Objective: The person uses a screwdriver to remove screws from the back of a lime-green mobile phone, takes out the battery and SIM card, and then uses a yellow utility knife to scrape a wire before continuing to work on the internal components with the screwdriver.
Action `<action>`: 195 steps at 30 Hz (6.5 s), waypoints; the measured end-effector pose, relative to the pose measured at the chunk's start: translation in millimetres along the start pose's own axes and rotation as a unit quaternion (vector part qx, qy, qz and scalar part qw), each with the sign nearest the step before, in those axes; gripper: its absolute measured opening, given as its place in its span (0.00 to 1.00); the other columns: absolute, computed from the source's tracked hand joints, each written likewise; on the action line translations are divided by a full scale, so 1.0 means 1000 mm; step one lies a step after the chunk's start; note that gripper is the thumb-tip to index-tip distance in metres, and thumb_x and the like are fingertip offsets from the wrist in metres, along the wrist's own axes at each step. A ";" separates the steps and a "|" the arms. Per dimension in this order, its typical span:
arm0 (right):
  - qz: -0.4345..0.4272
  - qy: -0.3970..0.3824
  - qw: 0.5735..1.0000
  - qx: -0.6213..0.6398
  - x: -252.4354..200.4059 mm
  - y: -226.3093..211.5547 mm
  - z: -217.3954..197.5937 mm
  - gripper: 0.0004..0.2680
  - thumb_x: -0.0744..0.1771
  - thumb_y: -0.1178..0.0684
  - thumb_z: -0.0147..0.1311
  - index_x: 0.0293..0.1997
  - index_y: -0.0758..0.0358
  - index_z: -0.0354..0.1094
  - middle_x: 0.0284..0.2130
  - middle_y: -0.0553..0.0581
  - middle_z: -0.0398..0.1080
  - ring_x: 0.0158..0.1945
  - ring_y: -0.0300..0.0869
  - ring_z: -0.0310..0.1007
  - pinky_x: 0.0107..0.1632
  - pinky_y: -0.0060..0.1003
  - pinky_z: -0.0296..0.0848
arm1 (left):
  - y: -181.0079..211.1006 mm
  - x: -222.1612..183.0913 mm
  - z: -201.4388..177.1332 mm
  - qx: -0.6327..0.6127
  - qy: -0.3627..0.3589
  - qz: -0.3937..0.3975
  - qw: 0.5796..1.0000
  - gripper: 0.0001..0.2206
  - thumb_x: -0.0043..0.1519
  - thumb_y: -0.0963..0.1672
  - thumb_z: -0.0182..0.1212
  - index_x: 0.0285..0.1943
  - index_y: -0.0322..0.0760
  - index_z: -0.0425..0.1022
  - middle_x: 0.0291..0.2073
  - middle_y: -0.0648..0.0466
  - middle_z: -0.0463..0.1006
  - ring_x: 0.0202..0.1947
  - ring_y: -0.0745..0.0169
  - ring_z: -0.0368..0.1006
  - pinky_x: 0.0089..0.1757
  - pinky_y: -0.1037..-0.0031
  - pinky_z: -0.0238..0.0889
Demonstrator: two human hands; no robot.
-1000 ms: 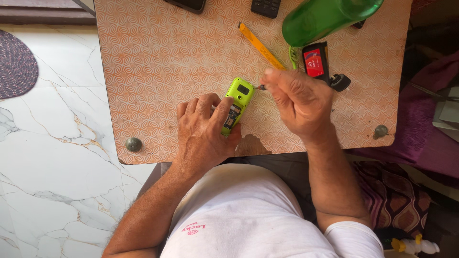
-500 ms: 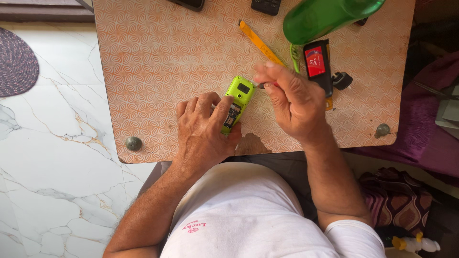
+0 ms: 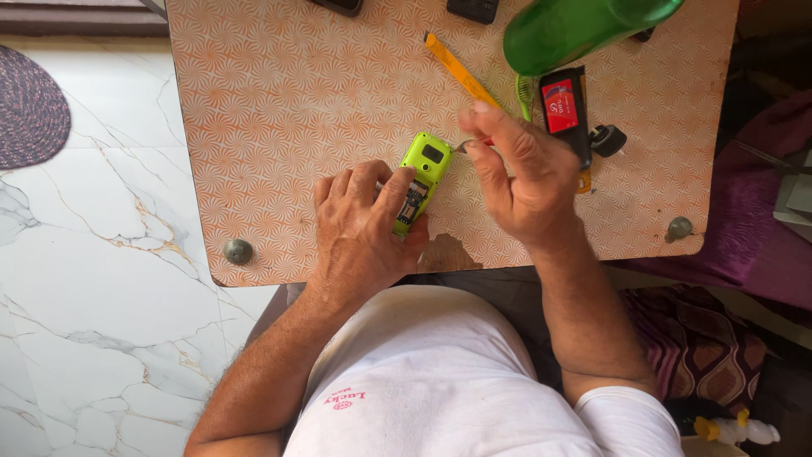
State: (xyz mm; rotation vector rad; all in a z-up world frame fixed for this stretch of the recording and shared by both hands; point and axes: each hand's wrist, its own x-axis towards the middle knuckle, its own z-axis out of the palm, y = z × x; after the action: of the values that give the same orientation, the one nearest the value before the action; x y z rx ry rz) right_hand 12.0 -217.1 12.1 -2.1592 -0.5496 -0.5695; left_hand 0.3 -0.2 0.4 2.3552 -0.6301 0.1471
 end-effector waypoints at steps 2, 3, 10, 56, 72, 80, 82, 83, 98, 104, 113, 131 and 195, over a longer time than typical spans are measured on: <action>0.011 -0.003 1.000 0.009 -0.002 -0.002 0.000 0.12 0.73 0.67 0.56 0.64 0.67 0.63 0.47 0.63 0.77 0.48 0.46 0.82 0.52 0.36 0.83 | 0.000 0.000 0.001 0.002 0.002 0.001 1.000 0.24 0.49 0.44 0.73 0.55 0.40 0.75 0.45 0.50 0.71 0.46 0.49 0.71 0.48 0.56 0.57; 0.018 -0.005 1.000 0.015 -0.003 -0.003 0.001 0.12 0.73 0.67 0.56 0.64 0.67 0.64 0.46 0.62 0.77 0.48 0.45 0.82 0.52 0.36 0.83 | -0.001 -0.001 0.001 0.003 0.003 0.000 1.000 0.23 0.49 0.44 0.73 0.55 0.41 0.75 0.45 0.50 0.71 0.46 0.48 0.70 0.48 0.56 0.57; -0.009 0.002 1.000 0.001 0.000 -0.002 0.002 0.11 0.71 0.66 0.58 0.60 0.68 0.65 0.46 0.65 0.77 0.51 0.48 0.82 0.51 0.36 0.84 | 0.000 -0.001 0.000 0.003 -0.008 -0.003 1.000 0.24 0.50 0.44 0.73 0.56 0.39 0.75 0.45 0.49 0.71 0.45 0.50 0.71 0.48 0.56 0.57; 0.097 0.151 0.982 -0.062 -0.045 0.007 -0.061 0.10 0.75 0.68 0.53 0.64 0.66 0.59 0.42 0.65 0.77 0.42 0.44 0.81 0.46 0.35 0.83 | 0.000 -0.001 0.006 0.025 -0.015 0.025 0.999 0.29 0.49 0.48 0.79 0.60 0.38 0.75 0.49 0.49 0.73 0.46 0.51 0.70 0.50 0.56 0.56; 0.113 0.133 0.982 -0.075 -0.058 0.033 -0.066 0.11 0.76 0.65 0.53 0.66 0.67 0.57 0.40 0.65 0.77 0.43 0.44 0.82 0.46 0.33 0.83 | -0.002 -0.007 0.010 0.015 0.029 0.045 0.998 0.24 0.55 0.43 0.75 0.59 0.34 0.73 0.51 0.47 0.72 0.45 0.55 0.71 0.49 0.58 0.56; 0.112 0.132 0.982 -0.069 -0.060 0.040 -0.065 0.11 0.76 0.65 0.52 0.66 0.67 0.57 0.40 0.64 0.76 0.43 0.44 0.82 0.46 0.33 0.83 | -0.003 -0.008 0.011 0.027 0.031 0.045 0.998 0.23 0.56 0.43 0.74 0.59 0.34 0.73 0.51 0.47 0.72 0.48 0.54 0.71 0.50 0.57 0.57; 0.115 0.134 0.982 -0.066 -0.061 0.040 -0.064 0.11 0.76 0.65 0.52 0.67 0.67 0.57 0.40 0.64 0.76 0.43 0.44 0.82 0.47 0.34 0.82 | -0.003 -0.008 0.012 0.030 0.035 0.047 0.998 0.22 0.56 0.43 0.73 0.59 0.34 0.73 0.51 0.46 0.73 0.49 0.52 0.72 0.50 0.57 0.57; 0.115 0.133 0.982 -0.067 -0.061 0.040 -0.064 0.11 0.76 0.65 0.53 0.67 0.67 0.57 0.40 0.64 0.76 0.43 0.44 0.82 0.47 0.34 0.82 | -0.003 -0.008 0.012 0.029 0.038 0.047 0.998 0.22 0.56 0.43 0.73 0.59 0.34 0.73 0.51 0.45 0.73 0.50 0.52 0.72 0.50 0.57 0.57; 0.119 0.175 0.976 0.039 -0.056 0.020 -0.065 0.13 0.77 0.69 0.51 0.68 0.65 0.55 0.45 0.69 0.76 0.44 0.47 0.80 0.52 0.39 0.83 | -0.003 -0.007 0.009 -0.038 0.098 0.097 0.990 0.13 0.55 0.35 0.68 0.48 0.36 0.78 0.35 0.54 0.76 0.35 0.57 0.72 0.41 0.63 0.59; 0.096 0.126 0.979 0.126 -0.039 -0.025 -0.029 0.15 0.75 0.66 0.49 0.70 0.63 0.52 0.45 0.69 0.70 0.44 0.47 0.80 0.50 0.40 0.86 | -0.006 -0.008 0.004 -0.071 0.101 0.134 0.983 0.13 0.56 0.36 0.70 0.48 0.35 0.77 0.36 0.53 0.76 0.34 0.56 0.72 0.41 0.63 0.59; 0.100 0.019 0.985 0.138 -0.030 -0.051 0.000 0.12 0.74 0.68 0.50 0.66 0.67 0.56 0.46 0.71 0.75 0.48 0.47 0.80 0.53 0.39 0.83 | -0.007 -0.008 -0.002 -0.045 0.072 0.130 0.988 0.17 0.60 0.42 0.73 0.57 0.36 0.74 0.41 0.54 0.73 0.40 0.57 0.72 0.45 0.62 0.58; 0.124 0.025 0.978 0.163 -0.029 -0.060 0.000 0.11 0.74 0.67 0.48 0.64 0.66 0.55 0.45 0.75 0.73 0.46 0.51 0.80 0.51 0.42 0.84 | -0.015 -0.008 -0.002 -0.128 0.096 0.066 0.985 0.08 0.60 0.40 0.73 0.44 0.40 0.78 0.34 0.58 0.75 0.35 0.62 0.72 0.41 0.66 0.56; 0.010 0.023 0.998 0.060 -0.007 -0.014 0.036 0.13 0.73 0.68 0.53 0.63 0.70 0.54 0.48 0.69 0.74 0.49 0.48 0.81 0.52 0.38 0.84 | -0.006 -0.005 0.001 -0.001 0.024 -0.006 1.000 0.25 0.49 0.46 0.74 0.53 0.33 0.73 0.45 0.47 0.74 0.46 0.49 0.71 0.49 0.56 0.57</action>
State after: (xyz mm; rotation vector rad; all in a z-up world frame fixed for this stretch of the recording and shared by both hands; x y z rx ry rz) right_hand 5.6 -181.8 -3.6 -2.0305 -0.5242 -0.5607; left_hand -0.8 5.1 -5.3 2.3455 -0.5936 0.1975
